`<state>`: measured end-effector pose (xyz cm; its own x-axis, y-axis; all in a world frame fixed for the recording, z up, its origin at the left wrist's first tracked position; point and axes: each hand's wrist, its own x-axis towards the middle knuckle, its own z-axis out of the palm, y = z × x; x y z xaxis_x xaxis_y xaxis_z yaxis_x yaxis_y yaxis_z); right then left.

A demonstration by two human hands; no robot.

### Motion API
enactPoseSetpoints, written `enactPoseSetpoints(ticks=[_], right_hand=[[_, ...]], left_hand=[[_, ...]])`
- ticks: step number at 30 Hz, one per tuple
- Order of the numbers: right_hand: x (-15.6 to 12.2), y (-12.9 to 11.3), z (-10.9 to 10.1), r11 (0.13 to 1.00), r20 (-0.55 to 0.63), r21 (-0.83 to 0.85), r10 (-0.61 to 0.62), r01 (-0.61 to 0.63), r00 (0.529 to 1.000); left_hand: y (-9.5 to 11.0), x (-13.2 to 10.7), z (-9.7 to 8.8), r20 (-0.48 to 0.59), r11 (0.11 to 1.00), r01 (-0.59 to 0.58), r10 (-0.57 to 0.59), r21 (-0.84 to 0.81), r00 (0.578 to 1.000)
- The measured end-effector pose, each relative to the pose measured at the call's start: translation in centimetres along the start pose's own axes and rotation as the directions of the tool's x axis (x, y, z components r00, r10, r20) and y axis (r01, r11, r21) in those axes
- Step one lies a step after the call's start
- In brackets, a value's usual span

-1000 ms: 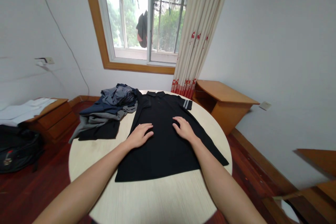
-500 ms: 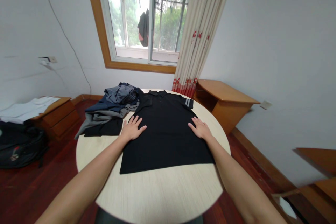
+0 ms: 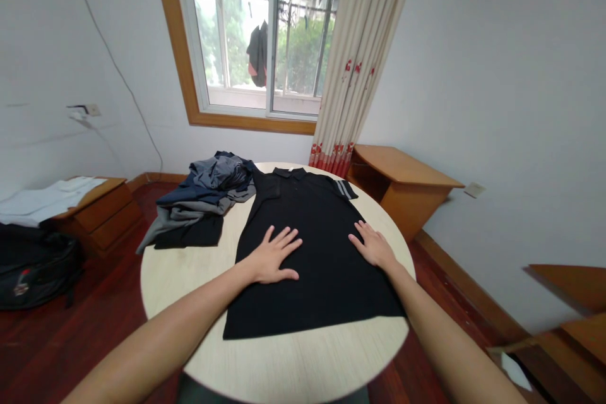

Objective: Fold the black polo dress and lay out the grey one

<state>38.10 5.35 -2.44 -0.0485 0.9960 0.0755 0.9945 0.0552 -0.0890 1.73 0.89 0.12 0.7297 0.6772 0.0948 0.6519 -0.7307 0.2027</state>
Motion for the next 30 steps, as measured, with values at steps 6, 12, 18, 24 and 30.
enactPoseSetpoints(ticks=[6, 12, 18, 24, 30], right_hand=[[-2.8, 0.3, -0.6, 0.997, 0.046, -0.046, 0.068, -0.066, 0.997], [-1.9, -1.2, -4.3, 0.964, 0.239, -0.240, 0.175, -0.117, 0.955], [3.9, -9.8, -4.6, 0.976, 0.018, -0.039, -0.212, 0.213, 0.977], [9.3, -14.3, -0.3, 0.979, 0.103, 0.112, -0.183, 0.171, 0.978], [12.9, -10.8, 1.6, 0.986, 0.054, 0.126, -0.114, 0.106, 0.992]], left_hand=[[3.4, -1.0, 0.0, 0.083, 0.968, -0.215, 0.227, -0.129, 0.970], [5.3, -3.5, 0.8, 0.083, 0.963, -0.222, 0.237, -0.152, 0.968], [3.3, 2.2, 0.4, 0.036, 0.992, -0.012, 0.017, -0.124, 0.999], [-4.1, 10.4, 0.0, 0.012, 0.928, 0.368, -0.368, -0.054, 0.930], [-10.2, 11.8, 1.1, -0.105, 0.855, 0.519, -0.516, 0.006, 0.850]])
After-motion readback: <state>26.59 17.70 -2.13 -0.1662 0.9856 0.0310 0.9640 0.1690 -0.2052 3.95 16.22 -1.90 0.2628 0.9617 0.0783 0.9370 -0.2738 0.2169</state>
